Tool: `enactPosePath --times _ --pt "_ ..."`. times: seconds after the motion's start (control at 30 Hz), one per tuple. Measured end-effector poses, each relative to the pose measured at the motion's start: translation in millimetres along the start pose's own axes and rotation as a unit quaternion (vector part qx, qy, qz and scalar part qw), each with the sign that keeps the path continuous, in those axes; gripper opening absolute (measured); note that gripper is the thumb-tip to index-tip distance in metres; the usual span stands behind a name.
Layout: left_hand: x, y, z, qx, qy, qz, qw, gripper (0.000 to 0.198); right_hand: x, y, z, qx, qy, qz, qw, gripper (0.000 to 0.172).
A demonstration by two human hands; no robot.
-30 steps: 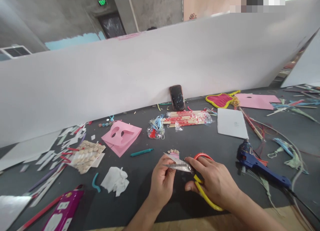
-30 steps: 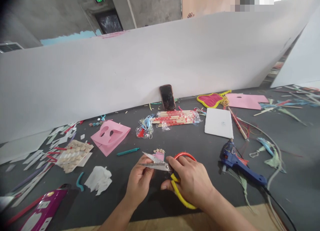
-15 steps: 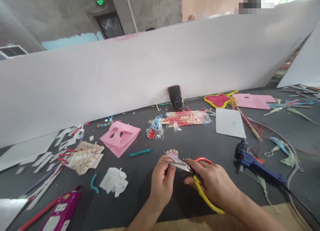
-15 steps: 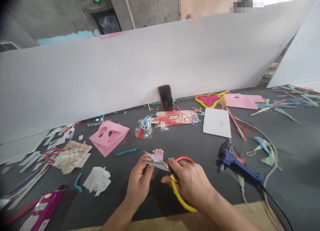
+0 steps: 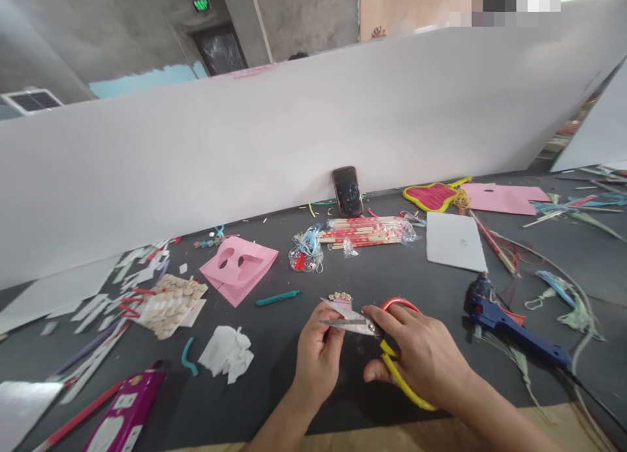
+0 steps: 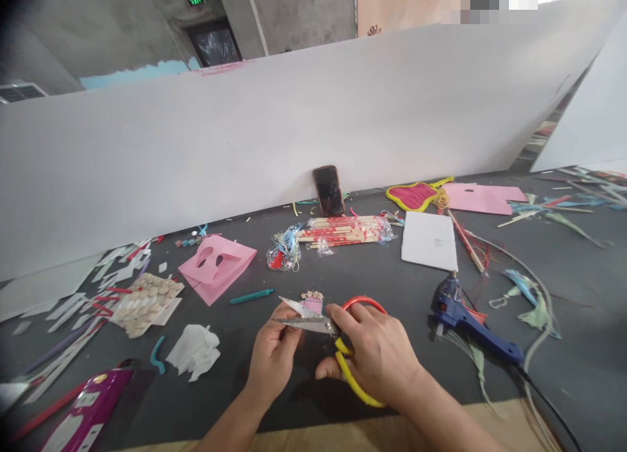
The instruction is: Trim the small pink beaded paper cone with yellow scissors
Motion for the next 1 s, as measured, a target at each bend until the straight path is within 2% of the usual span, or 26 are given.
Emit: enactPosePath --times 0.33,0.63,0.8,0.93,1.0 --pt "2 2 -5.6 0.041 -0.025 -0.006 0.999 0.027 -3 0 -5 0.032 -0.031 -0.004 0.999 0.067" --pt "5 4 -9.4 0.055 0.011 0.035 0.998 0.033 -3 5 -5 0.036 -0.022 -0.006 0.999 0.048" --pt "13 6 -14.7 0.077 0.101 0.085 0.988 0.032 -5 6 -7 0.033 -0.004 -0.013 0.999 0.044" --pt "20 6 -22.7 0.124 0.201 0.126 0.963 0.032 -7 4 -6 0.024 0.002 -0.005 1.0 0.05" --pt "23 6 -23.6 0.126 0.224 0.137 0.957 0.03 -8 2 -5 0.021 0.003 -0.004 1.0 0.054"
Point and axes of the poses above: each hand's wrist, its own y-axis away from the middle knuckle, its own z-axis out of the back of the hand, x = y × z, the point moved 7 cm from there along -y, towards the middle knuckle, and after that the axes turned 14 degrees about -y, right-handed, at the moved point
